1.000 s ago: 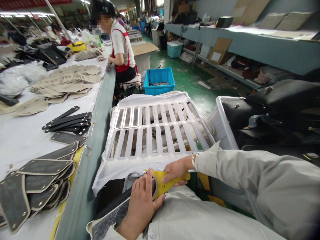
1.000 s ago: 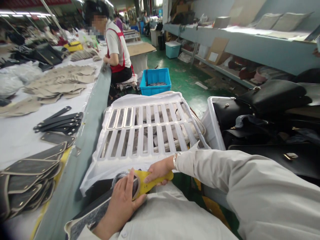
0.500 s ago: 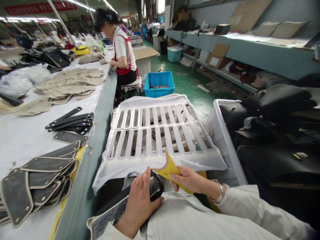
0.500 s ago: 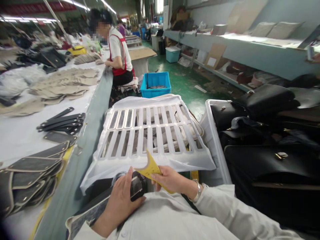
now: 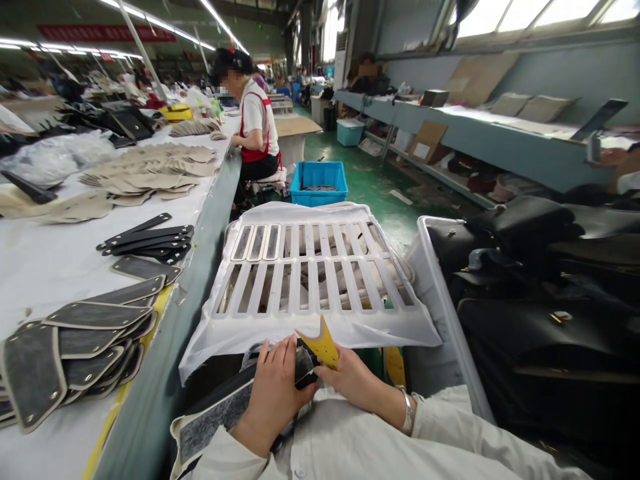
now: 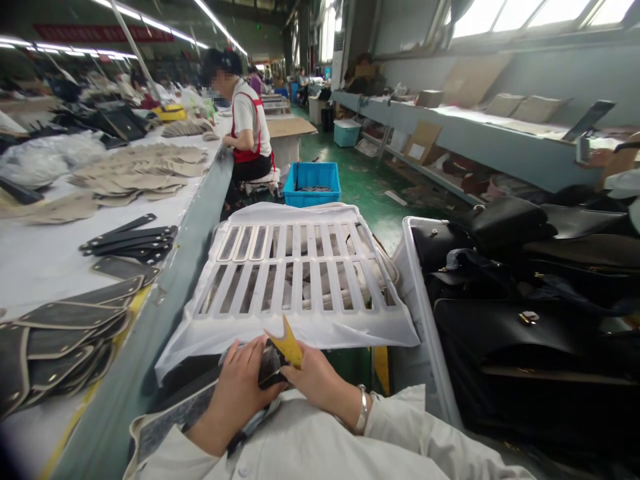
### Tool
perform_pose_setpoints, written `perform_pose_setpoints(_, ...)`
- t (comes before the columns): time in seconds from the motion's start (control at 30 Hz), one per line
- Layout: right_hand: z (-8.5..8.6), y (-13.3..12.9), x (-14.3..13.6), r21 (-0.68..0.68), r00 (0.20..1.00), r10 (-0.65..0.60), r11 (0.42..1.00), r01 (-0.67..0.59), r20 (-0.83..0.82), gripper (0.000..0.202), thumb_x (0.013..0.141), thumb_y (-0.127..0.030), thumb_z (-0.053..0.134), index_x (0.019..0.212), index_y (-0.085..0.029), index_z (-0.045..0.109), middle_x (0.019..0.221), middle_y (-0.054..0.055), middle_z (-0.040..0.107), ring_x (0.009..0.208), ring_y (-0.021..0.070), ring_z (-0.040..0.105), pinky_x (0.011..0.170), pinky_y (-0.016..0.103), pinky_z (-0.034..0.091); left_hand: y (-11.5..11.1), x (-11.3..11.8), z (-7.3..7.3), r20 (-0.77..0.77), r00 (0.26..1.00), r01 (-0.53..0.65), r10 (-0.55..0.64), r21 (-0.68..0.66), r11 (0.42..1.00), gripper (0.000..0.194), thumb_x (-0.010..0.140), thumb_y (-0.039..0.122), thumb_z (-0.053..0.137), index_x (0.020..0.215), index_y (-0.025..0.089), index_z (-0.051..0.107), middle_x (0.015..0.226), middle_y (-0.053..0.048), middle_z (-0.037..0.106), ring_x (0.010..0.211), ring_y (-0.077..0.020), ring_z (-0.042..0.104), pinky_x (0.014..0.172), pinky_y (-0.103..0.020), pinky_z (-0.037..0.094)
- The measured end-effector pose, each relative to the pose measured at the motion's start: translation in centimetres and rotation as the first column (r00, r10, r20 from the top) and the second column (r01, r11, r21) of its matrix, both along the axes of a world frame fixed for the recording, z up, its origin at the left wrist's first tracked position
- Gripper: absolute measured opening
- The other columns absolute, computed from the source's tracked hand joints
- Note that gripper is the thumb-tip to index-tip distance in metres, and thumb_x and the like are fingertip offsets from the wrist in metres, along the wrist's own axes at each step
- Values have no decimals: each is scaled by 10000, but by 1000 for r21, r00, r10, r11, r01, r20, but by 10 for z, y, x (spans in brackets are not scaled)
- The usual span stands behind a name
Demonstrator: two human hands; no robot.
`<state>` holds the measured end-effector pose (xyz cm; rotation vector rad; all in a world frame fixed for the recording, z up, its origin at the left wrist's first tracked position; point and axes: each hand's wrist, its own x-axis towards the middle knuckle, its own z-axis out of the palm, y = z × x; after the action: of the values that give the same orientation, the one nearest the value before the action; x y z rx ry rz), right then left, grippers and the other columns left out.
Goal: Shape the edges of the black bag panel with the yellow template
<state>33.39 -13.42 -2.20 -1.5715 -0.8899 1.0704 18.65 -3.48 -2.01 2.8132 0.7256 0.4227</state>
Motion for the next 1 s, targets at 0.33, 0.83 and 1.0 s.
perform_pose_setpoints(0.33,8,8,8,-18,989,122,992,-124,-78,232,695,-169,645,923,-180,603,614,-69,509,524,79,422,472,183,368,5,0,2,-15,1000,-5,3,-84,996,702,652,406,677,1224,83,431,1204,-183,571,1143,-306,513,1069,-519,276)
perform_pose_setpoints(0.83,-20,10,-13,-103,976,-72,990,95,208,272,672,-171,589,942,-193,578,670,-45,544,568,98,454,545,222,387,10,0,1,20,1000,1,0,-41,999,659,681,370,627,1244,91,428,1180,-187,587,1122,-308,537,1047,-509,312)
perform_pose_setpoints(1.0,-7,10,-15,-40,991,-129,991,130,34,230,691,-217,614,912,-185,559,690,-37,529,620,109,455,600,237,403,5,-1,1,-14,1000,-3,3,-1,1000,687,702,418,632,1257,76,415,1209,-199,579,1131,-314,530,1059,-546,271)
